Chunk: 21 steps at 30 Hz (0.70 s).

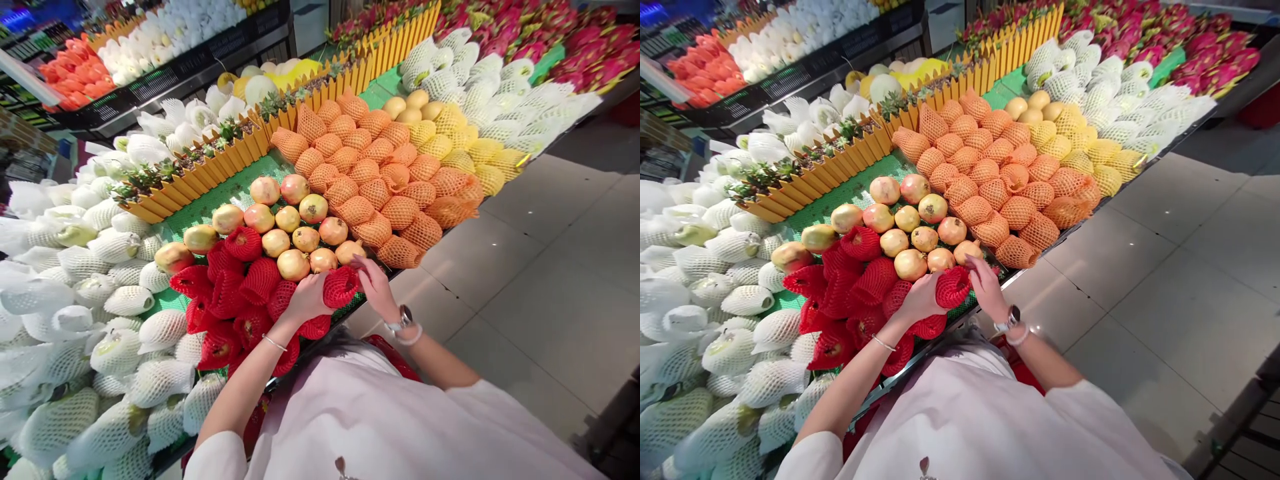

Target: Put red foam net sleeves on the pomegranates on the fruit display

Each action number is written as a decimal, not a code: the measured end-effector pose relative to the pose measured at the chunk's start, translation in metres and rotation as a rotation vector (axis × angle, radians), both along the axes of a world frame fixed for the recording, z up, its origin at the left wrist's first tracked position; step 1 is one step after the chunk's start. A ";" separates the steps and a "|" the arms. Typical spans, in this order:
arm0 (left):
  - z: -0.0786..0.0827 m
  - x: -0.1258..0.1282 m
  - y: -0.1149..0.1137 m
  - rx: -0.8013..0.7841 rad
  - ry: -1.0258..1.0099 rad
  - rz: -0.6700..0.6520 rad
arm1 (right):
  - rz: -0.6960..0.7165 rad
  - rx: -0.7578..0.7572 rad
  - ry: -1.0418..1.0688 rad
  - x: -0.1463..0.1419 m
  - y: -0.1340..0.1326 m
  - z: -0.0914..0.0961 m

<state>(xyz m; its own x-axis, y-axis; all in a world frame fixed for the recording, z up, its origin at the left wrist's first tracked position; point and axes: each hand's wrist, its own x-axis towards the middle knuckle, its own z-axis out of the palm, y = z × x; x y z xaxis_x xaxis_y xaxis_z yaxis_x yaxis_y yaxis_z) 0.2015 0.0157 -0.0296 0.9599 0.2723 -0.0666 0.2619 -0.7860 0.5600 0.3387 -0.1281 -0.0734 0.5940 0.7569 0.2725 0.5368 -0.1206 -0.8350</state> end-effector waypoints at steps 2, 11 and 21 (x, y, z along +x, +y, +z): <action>0.000 -0.001 -0.001 -0.008 0.002 0.018 | -0.115 0.092 0.266 -0.031 -0.014 -0.019; -0.003 -0.005 0.004 0.006 0.087 -0.088 | -0.227 0.180 0.606 -0.084 0.023 -0.050; -0.010 -0.016 0.025 -0.514 0.019 -0.063 | -0.153 0.115 0.076 -0.061 -0.008 -0.053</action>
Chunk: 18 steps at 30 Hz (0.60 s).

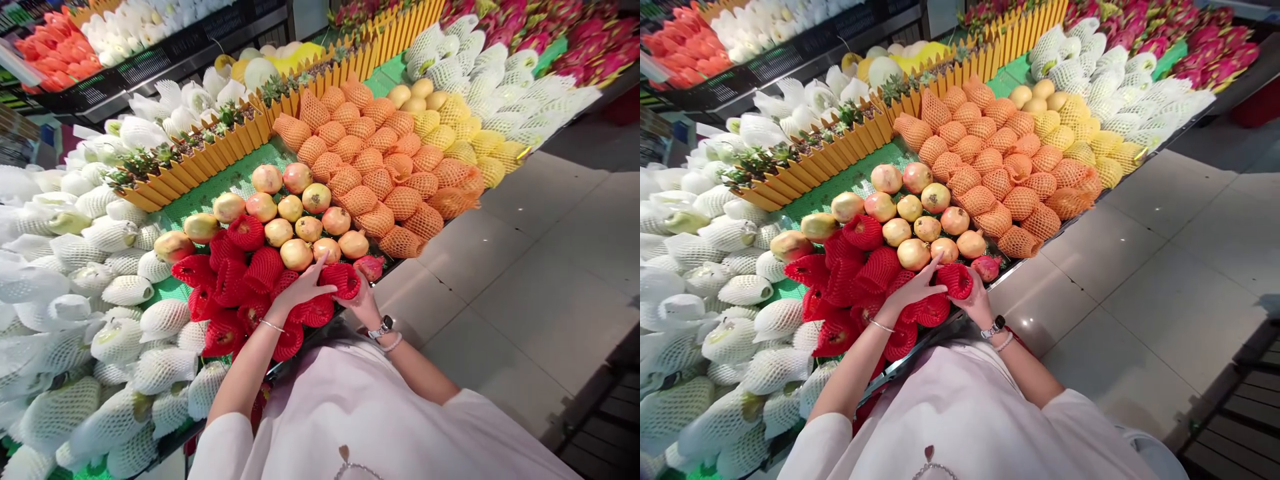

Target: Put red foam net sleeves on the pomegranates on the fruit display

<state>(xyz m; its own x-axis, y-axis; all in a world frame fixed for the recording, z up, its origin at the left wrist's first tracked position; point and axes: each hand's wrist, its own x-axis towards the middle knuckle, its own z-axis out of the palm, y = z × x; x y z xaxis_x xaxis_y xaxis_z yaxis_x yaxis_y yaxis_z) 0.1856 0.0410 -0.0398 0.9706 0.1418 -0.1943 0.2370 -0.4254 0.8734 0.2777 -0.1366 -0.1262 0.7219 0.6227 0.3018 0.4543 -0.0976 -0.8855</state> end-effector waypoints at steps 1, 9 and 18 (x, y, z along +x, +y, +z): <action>-0.002 0.000 0.000 0.018 -0.024 -0.006 | -0.014 0.008 -0.051 0.004 -0.001 0.003; -0.014 0.002 -0.004 0.141 -0.087 0.018 | -0.016 0.021 -0.445 0.042 -0.015 0.028; -0.009 0.002 -0.001 0.127 -0.098 -0.028 | 0.310 -0.165 -0.233 0.009 -0.004 -0.004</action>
